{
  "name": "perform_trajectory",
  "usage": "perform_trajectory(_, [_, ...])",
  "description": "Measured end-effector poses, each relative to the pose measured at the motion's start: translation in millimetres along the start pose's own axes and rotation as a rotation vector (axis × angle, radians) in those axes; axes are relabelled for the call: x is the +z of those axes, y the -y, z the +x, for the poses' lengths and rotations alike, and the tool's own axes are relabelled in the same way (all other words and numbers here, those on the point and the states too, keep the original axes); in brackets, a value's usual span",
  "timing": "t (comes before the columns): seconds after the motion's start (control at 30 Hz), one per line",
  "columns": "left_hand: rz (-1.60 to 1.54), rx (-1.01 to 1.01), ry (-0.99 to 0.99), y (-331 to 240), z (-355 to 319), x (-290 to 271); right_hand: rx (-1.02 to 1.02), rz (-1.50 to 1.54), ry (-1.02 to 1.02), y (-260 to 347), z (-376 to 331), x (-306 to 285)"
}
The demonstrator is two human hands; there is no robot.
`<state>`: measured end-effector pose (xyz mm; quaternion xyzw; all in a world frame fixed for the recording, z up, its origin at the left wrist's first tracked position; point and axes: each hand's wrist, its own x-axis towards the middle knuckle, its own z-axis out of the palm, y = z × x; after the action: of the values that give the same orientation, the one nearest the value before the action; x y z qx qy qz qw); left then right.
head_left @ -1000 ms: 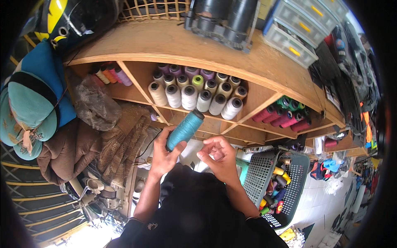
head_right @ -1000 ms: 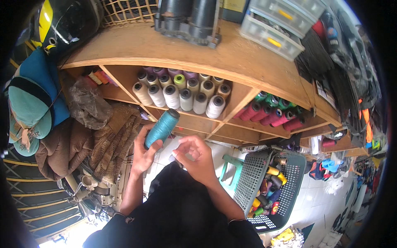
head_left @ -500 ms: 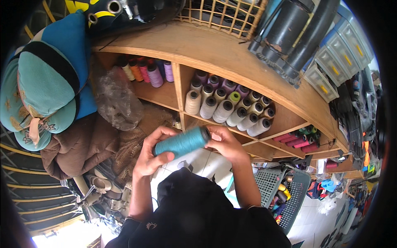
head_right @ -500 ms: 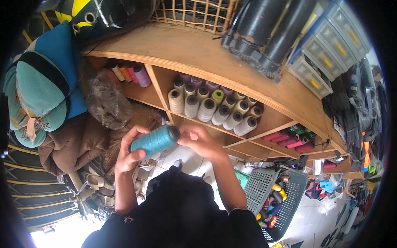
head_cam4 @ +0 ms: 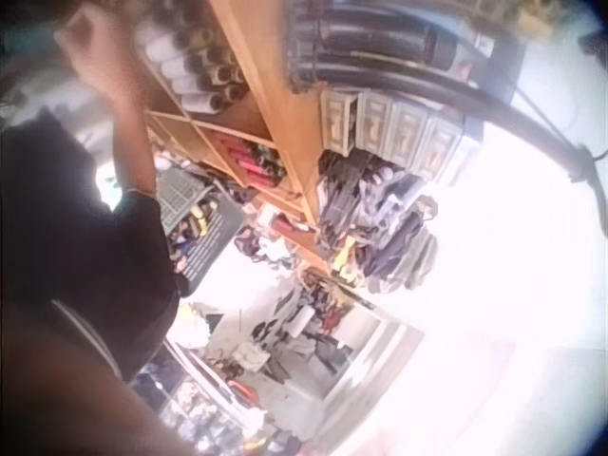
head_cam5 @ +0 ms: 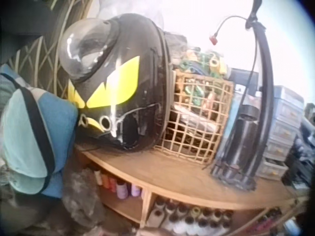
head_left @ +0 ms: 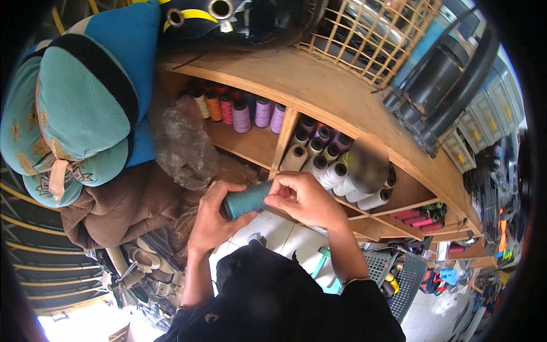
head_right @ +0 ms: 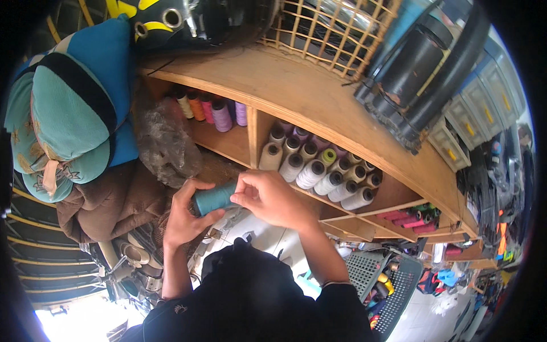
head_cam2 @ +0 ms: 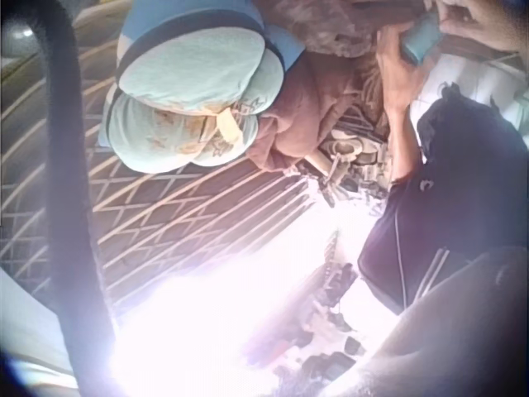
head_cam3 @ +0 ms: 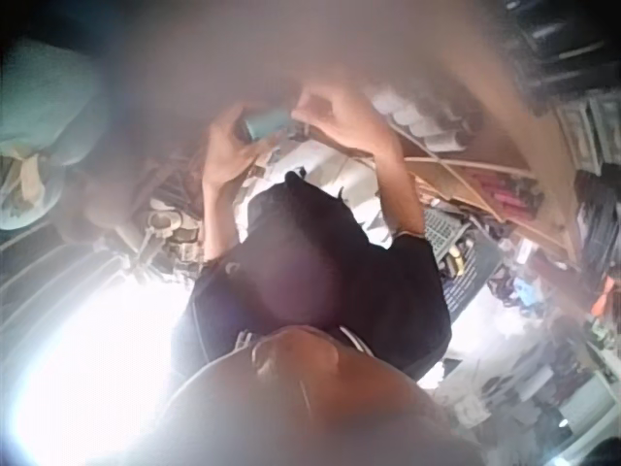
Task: The person repeatedly picks up thread spools from a black plastic basket and places them onto a wooden shelf. They handle spools one at a time, moving them from the basket to the shelf and occasionally adjusting their positions.
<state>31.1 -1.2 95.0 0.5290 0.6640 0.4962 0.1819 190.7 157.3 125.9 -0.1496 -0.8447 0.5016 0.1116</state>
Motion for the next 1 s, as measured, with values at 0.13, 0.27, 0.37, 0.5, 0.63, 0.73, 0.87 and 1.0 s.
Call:
perform_trajectory(0.13, [0.012, -0.083, -0.144, 22, 6, 14, -0.103, 0.082, -0.314, -23, 4, 37])
perform_trajectory(0.27, [-0.255, -0.15, -0.202, 57, 14, 30, -0.039, 0.271, -0.572, -53, 12, 88])
perform_trajectory(0.37, [-0.381, -0.154, -0.216, 79, 33, 43, -0.04, 0.358, -0.59, -75, 30, 112])
perform_trajectory(0.5, [-0.457, -0.182, -0.256, 111, 59, 59, -0.054, 0.323, -0.725, -83, 65, 121])
perform_trajectory(0.63, [-0.389, -0.115, -0.295, 109, 85, 67, -0.041, 0.134, -0.876, -90, 95, 123])
perform_trajectory(0.73, [-0.255, -0.121, -0.335, 124, 100, 77, -0.019, 0.083, -1.031, -105, 124, 120])
perform_trajectory(0.87, [0.013, 0.057, -0.461, 138, 116, 85, 0.076, 0.145, -1.054, -107, 143, 109])
perform_trajectory(1.0, [0.025, 0.053, -0.541, 146, 124, 100, 0.11, 0.095, -1.085, -112, 145, 105])
